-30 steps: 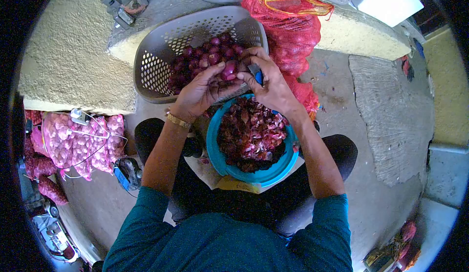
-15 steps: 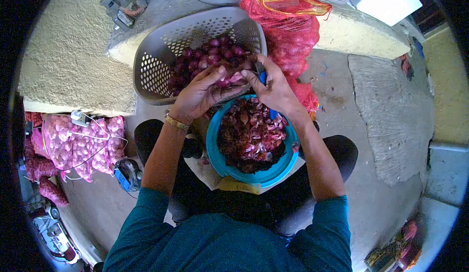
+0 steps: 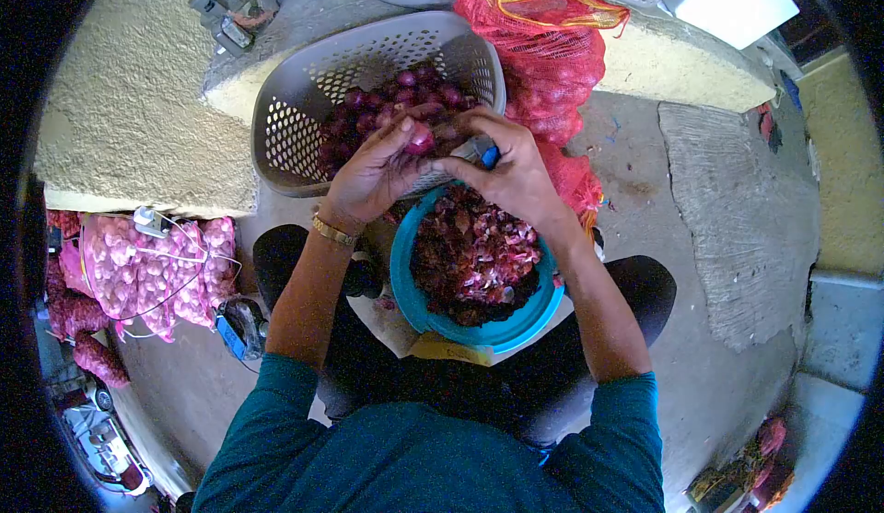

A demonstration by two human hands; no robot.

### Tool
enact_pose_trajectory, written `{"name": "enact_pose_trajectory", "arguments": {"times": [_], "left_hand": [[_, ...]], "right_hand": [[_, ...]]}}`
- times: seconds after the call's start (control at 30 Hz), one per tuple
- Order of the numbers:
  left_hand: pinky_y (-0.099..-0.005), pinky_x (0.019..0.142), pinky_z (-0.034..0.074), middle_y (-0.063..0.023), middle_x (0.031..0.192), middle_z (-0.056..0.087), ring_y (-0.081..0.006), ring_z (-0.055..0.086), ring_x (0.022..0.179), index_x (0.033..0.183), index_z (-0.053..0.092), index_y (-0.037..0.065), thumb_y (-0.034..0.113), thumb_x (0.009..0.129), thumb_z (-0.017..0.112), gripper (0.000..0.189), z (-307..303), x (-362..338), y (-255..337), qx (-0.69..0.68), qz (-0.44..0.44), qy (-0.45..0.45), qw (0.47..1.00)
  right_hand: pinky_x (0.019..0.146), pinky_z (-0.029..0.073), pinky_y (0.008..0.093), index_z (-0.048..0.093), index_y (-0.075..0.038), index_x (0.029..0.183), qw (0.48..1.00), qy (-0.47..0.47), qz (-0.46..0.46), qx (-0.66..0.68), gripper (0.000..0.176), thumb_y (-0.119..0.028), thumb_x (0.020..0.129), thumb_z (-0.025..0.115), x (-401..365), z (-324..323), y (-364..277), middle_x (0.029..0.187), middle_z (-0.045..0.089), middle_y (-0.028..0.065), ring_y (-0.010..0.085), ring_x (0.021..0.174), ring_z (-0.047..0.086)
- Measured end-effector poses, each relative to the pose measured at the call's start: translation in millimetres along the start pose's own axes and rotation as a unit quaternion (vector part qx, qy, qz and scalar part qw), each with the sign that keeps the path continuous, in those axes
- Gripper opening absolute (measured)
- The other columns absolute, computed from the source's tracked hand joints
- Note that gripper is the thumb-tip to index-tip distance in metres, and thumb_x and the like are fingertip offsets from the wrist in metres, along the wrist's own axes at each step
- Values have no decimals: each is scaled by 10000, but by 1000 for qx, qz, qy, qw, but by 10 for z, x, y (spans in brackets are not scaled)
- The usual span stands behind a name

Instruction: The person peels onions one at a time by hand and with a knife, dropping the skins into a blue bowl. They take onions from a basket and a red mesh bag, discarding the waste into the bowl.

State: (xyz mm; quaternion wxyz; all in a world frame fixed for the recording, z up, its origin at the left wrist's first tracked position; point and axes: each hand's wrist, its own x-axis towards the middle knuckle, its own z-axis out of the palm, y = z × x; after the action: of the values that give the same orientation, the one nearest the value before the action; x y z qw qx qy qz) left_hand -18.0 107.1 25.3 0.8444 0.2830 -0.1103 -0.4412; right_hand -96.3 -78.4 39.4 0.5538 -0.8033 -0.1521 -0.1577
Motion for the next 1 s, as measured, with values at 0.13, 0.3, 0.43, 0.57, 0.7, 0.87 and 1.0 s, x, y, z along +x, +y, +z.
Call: {"name": "enact_pose_trajectory", "arguments": {"times": [0.13, 0.3, 0.43, 0.57, 0.7, 0.87, 1.0], "left_hand": [[-327, 984, 507, -50, 1075, 599, -158, 594, 1085, 1359, 432, 18, 156, 995, 509, 397, 133, 22, -58, 15, -19, 30, 999], [-316, 1008, 492, -58, 1157, 575, -171, 588, 1108, 1360, 423, 9, 41, 958, 543, 421, 104, -20, -72, 57, 3, -9, 998], [-355, 1046, 462, -109, 1217, 574, -203, 573, 1149, 1289, 471, -18, -5, 923, 565, 378, 92, -47, -54, 99, -16, 22, 995], [-299, 988, 482, -65, 1193, 556, -153, 572, 1120, 1367, 418, 0, 6, 902, 607, 502, 78, -54, -11, 185, -35, 32, 982], [-314, 983, 478, -75, 1244, 545, -162, 566, 1130, 1424, 353, -1, -2, 889, 610, 594, 19, -28, -10, 278, -30, 22, 960], [-330, 1037, 443, -105, 1354, 495, -173, 545, 1181, 1510, 205, 56, -59, 871, 566, 742, 89, -81, 14, 201, -5, -22, 979], [-333, 1048, 437, -105, 1390, 467, -179, 508, 1235, 1515, 205, 83, -101, 845, 534, 769, 50, -80, 2, 166, 1, -22, 986]], "right_hand": [[786, 494, 297, 671, 30, 929, 997, 77, 0, 0, 197, -15, 760, 760, 19, 69, 28, 936, 656, 97, 187, 870, 637], [758, 503, 298, 675, 34, 932, 996, 91, 4, 25, 177, -8, 774, 742, 2, 69, 99, 871, 664, 105, 198, 828, 646], [689, 496, 307, 657, 40, 885, 994, 104, -4, -25, 113, 2, 794, 714, 5, 93, 49, 821, 655, 123, 196, 755, 636], [621, 476, 308, 634, 34, 876, 989, 132, -27, -68, 98, -13, 817, 696, 18, 174, 105, 753, 628, 138, 191, 658, 602], [575, 460, 297, 635, 28, 902, 983, 147, 93, -60, 107, -43, 844, 690, 6, 142, 20, 694, 610, 91, 143, 612, 562], [572, 444, 243, 662, 11, 956, 982, 123, 143, -16, 118, -72, 875, 680, 22, 17, -18, 712, 615, 3, 46, 650, 512], [606, 449, 241, 671, 3, 1012, 989, 111, 60, 74, 162, -70, 868, 686, 28, 103, 63, 741, 639, 5, 43, 664, 521]]}}
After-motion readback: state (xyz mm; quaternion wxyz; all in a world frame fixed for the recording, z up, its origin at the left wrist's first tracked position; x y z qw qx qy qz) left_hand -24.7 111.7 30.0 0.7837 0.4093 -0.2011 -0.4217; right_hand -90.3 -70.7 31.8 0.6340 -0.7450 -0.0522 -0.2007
